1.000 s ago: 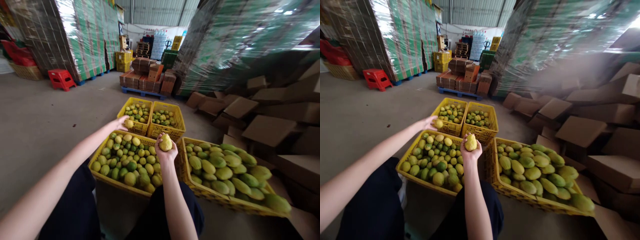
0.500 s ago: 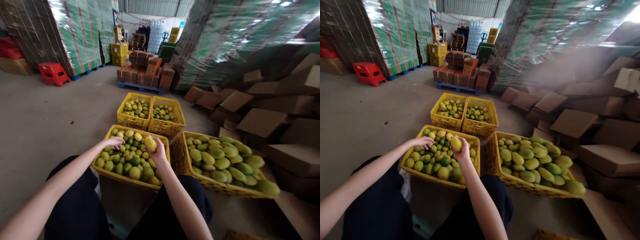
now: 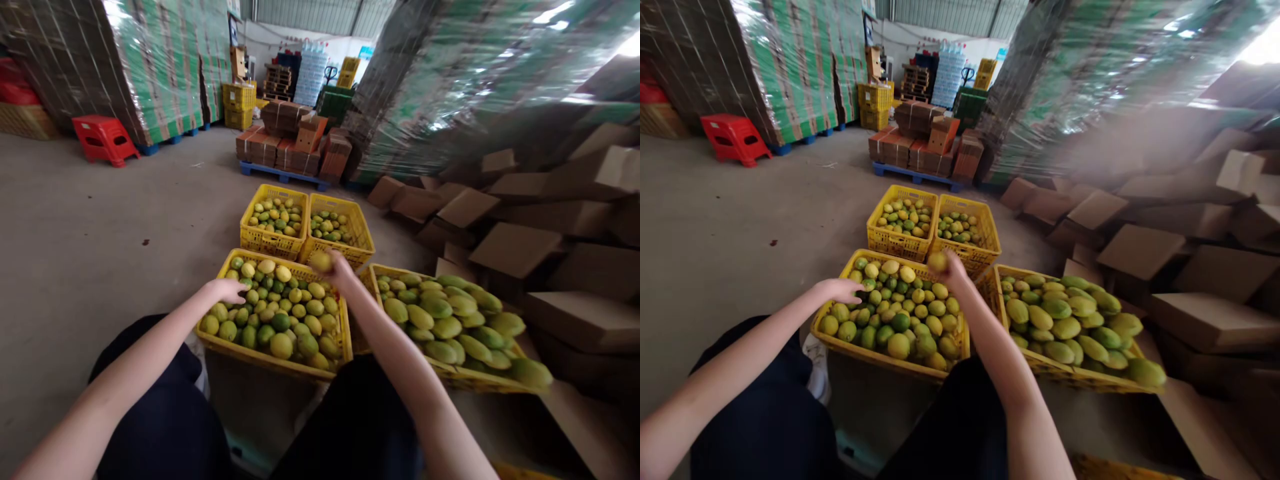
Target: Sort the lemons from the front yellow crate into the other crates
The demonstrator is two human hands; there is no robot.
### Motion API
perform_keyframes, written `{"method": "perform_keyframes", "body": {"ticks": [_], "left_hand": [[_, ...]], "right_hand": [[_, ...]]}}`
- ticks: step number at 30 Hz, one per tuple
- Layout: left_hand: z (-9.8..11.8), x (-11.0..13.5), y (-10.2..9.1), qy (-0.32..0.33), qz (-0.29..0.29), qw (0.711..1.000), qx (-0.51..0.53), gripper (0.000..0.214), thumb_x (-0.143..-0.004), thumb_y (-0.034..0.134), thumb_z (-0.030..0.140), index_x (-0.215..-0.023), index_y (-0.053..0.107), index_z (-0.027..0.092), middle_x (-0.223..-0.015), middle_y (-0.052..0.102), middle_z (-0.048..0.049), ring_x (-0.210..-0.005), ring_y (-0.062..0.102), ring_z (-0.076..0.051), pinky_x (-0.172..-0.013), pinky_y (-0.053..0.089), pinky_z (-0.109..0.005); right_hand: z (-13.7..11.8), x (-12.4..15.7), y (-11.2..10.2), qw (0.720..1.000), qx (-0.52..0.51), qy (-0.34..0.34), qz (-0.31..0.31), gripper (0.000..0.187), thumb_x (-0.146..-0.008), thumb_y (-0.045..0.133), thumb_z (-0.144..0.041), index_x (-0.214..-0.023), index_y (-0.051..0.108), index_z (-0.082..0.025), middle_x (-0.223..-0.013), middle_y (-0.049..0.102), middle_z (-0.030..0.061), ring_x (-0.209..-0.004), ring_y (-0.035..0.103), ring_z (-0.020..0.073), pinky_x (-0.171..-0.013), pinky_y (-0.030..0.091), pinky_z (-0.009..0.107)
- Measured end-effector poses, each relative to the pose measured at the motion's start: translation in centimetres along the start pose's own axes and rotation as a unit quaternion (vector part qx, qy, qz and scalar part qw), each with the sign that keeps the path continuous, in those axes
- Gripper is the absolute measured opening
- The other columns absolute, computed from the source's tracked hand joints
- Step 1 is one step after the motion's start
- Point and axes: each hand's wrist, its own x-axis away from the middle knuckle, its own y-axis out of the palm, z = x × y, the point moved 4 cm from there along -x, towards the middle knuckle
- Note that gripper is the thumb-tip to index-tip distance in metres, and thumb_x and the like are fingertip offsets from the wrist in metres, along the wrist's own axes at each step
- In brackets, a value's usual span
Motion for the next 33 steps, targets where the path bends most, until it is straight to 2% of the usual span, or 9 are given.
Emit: {"method": "perform_keyframes", "body": {"ticks": [2,4,10,12,13,16,23,28,33], "left_hand": [[-0.4,0.5,0.1,-0.023,-0.017,1.0,-0.004,0.054,-0.091,0.062,0.038,-0.142,0.061,0.021,-0.14,0.066,-0.0141,-0.125,0.065,-0.029,-0.105,0.049,-0.036],[-0.8,0.9,0.0,-0.043,-0.02,0.999,-0.003,0.05,-0.091,0.062,0.036,-0.138,0.064,0.019,-0.137,0.068,-0.0158,-0.123,0.066,-0.03,-0.101,0.051,-0.036],[-1.9,-0.2,0.9,-0.086,0.011,0.996,0.022,0.038,-0.089,0.064,0.033,-0.124,0.072,0.02,-0.119,0.076,-0.0131,-0.114,0.069,-0.032,-0.096,0.053,-0.038],[-2.0,-1.1,2.1,-0.09,0.012,0.995,0.034,0.034,-0.088,0.066,0.031,-0.121,0.074,0.022,-0.117,0.076,-0.0119,-0.112,0.069,-0.03,-0.095,0.052,-0.038],[-2.0,-1.6,2.8,-0.093,0.005,0.995,0.038,0.032,-0.086,0.069,0.03,-0.116,0.076,0.022,-0.115,0.076,-0.0113,-0.11,0.069,-0.03,-0.094,0.053,-0.038],[-2.0,-2.7,5.2,-0.112,-0.01,0.993,0.035,0.03,-0.078,0.077,0.026,-0.108,0.078,0.022,-0.111,0.076,-0.0107,-0.11,0.067,-0.031,-0.095,0.052,-0.038],[-2.4,-3.5,8.4,-0.182,0.036,0.982,-0.022,0.047,-0.092,0.05,0.012,-0.136,0.065,0.018,-0.155,0.046,-0.0196,-0.139,0.042,-0.042,-0.103,0.045,-0.051],[-3.2,-5.1,8.2,-0.195,0.024,0.979,-0.047,0.049,-0.084,0.068,0.021,-0.132,0.066,0.018,-0.15,0.047,-0.0232,-0.138,0.04,-0.047,-0.103,0.044,-0.055],[-2.4,-6.5,7.1,-0.166,0.008,0.985,-0.049,0.063,-0.077,0.077,0.027,-0.138,0.061,0.021,-0.146,0.053,-0.0177,-0.133,0.049,-0.04,-0.108,0.043,-0.05]], "right_hand": [[-5.8,-1.6,-1.5,0.996,-0.022,-0.036,0.084,0.029,-0.104,0.036,-0.04,-0.118,0.053,-0.021,-0.081,0.063,-0.001,-0.065,0.065,0.0141,-0.064,0.06,0.031],[-8.5,-2.1,-3.1,0.985,-0.039,-0.052,0.157,0.031,-0.104,0.032,-0.037,-0.122,0.053,-0.022,-0.088,0.065,0.0026,-0.069,0.067,0.0162,-0.064,0.062,0.033],[-2.4,-0.2,-6.2,0.986,-0.116,0.023,0.118,0.029,-0.09,0.044,-0.013,-0.113,0.061,-0.018,-0.101,0.071,0.0117,-0.088,0.072,0.0231,-0.066,0.064,0.037],[-1.1,0.6,-7.8,0.965,-0.19,0.012,0.179,0.035,-0.087,0.038,-0.005,-0.108,0.061,-0.021,-0.096,0.071,0.0082,-0.078,0.071,0.0189,-0.058,0.06,0.031],[-1.1,1.0,-8.5,0.953,-0.216,-0.001,0.212,0.036,-0.087,0.035,-0.004,-0.105,0.061,-0.022,-0.091,0.07,0.0062,-0.073,0.07,0.0173,-0.054,0.058,0.029],[-2.4,1.2,-9.1,0.948,-0.26,-0.055,0.173,0.03,-0.088,0.037,-0.009,-0.102,0.062,-0.019,-0.085,0.07,0.0067,-0.073,0.072,0.0181,-0.052,0.058,0.028],[-2.6,1.2,-8.9,0.927,-0.321,-0.014,0.191,0.026,-0.092,0.032,-0.009,-0.092,0.056,-0.019,-0.067,0.061,-0.0017,-0.05,0.058,0.0104,-0.042,0.049,0.019],[-2.1,0.7,-8.2,0.938,-0.325,-0.007,0.119,0.02,-0.091,0.036,-0.01,-0.09,0.053,-0.021,-0.069,0.058,-0.0032,-0.051,0.056,0.0094,-0.045,0.05,0.019],[-1.4,0.5,-7.7,0.95,-0.304,-0.008,0.069,0.019,-0.082,0.043,-0.008,-0.089,0.052,-0.022,-0.066,0.057,-0.0033,-0.049,0.054,0.0103,-0.043,0.051,0.02]]}}
